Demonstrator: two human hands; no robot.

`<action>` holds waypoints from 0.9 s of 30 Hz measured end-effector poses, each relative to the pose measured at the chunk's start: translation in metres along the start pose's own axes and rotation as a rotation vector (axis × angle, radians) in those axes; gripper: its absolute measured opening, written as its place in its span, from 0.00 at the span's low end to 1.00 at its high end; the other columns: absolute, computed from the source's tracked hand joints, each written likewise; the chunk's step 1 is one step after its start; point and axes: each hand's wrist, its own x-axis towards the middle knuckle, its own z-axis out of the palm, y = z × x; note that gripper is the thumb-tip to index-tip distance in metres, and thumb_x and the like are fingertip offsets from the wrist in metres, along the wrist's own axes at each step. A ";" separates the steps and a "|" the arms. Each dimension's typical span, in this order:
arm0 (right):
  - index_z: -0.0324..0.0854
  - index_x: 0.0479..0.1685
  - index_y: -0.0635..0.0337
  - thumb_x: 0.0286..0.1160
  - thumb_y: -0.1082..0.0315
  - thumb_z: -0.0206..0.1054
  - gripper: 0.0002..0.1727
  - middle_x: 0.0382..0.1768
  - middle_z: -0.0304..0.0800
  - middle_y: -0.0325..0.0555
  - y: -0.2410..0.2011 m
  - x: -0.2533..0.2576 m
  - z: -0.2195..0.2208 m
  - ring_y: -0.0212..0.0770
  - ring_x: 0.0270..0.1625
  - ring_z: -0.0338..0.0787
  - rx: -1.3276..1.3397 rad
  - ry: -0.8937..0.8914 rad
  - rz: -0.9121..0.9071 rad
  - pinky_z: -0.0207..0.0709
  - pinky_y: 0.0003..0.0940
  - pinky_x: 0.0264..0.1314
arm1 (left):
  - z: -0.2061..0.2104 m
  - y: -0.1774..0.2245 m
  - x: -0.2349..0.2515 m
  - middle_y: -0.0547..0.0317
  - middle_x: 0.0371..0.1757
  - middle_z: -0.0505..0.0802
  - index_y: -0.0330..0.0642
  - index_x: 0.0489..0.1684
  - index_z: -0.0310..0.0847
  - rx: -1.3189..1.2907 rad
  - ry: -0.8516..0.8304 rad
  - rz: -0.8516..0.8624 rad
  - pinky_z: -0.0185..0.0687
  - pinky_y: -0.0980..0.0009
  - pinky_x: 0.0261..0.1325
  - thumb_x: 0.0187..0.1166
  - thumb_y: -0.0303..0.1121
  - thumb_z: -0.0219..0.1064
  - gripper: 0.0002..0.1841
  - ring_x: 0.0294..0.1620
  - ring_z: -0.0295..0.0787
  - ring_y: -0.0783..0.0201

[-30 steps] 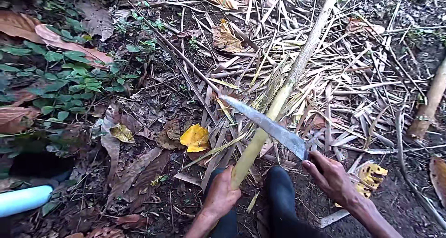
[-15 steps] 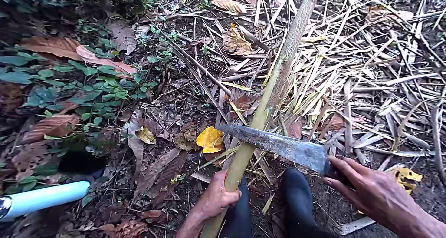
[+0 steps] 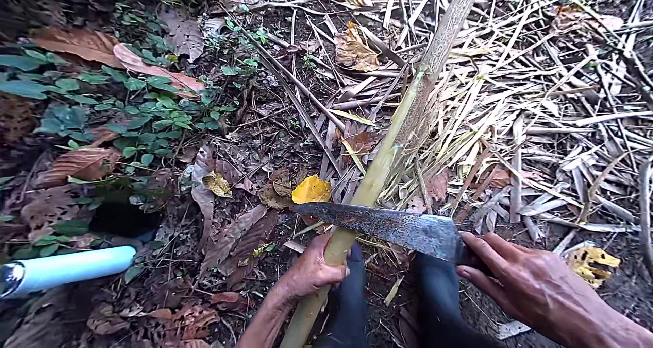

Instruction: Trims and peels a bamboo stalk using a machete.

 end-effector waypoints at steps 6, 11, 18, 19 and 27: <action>0.85 0.64 0.59 0.86 0.34 0.44 0.39 0.29 0.87 0.53 -0.004 0.008 -0.026 0.53 0.18 0.86 -0.144 -0.019 0.110 0.74 0.48 0.13 | -0.001 -0.003 0.004 0.62 0.25 0.87 0.44 0.46 0.80 -0.052 -0.043 0.012 0.85 0.70 0.22 0.59 0.25 0.75 0.16 0.17 0.83 0.65; 0.84 0.66 0.58 0.86 0.35 0.46 0.37 0.31 0.89 0.53 0.007 0.004 -0.046 0.55 0.21 0.89 -0.132 -0.101 0.141 0.78 0.53 0.16 | 0.005 -0.010 0.012 0.61 0.26 0.88 0.43 0.47 0.79 -0.065 -0.094 0.009 0.86 0.69 0.24 0.59 0.25 0.75 0.18 0.18 0.84 0.65; 0.87 0.64 0.55 0.85 0.33 0.46 0.38 0.27 0.87 0.49 -0.001 0.002 -0.017 0.49 0.18 0.86 -0.109 -0.048 0.043 0.75 0.46 0.13 | -0.011 -0.008 0.007 0.63 0.25 0.87 0.45 0.45 0.79 -0.109 -0.115 0.012 0.85 0.70 0.23 0.59 0.29 0.75 0.16 0.18 0.84 0.66; 0.87 0.65 0.55 0.85 0.33 0.46 0.38 0.27 0.87 0.50 -0.005 0.005 -0.016 0.50 0.18 0.86 -0.121 -0.027 0.043 0.75 0.46 0.14 | -0.015 -0.007 0.006 0.63 0.24 0.86 0.45 0.45 0.79 -0.117 -0.115 0.014 0.85 0.70 0.23 0.59 0.29 0.75 0.16 0.18 0.84 0.66; 0.83 0.68 0.59 0.86 0.35 0.47 0.38 0.30 0.89 0.54 -0.010 0.028 -0.041 0.54 0.20 0.87 -0.172 -0.054 0.117 0.78 0.52 0.16 | -0.023 -0.007 0.004 0.62 0.23 0.86 0.45 0.45 0.79 -0.178 -0.136 0.025 0.86 0.69 0.22 0.59 0.29 0.75 0.16 0.17 0.84 0.66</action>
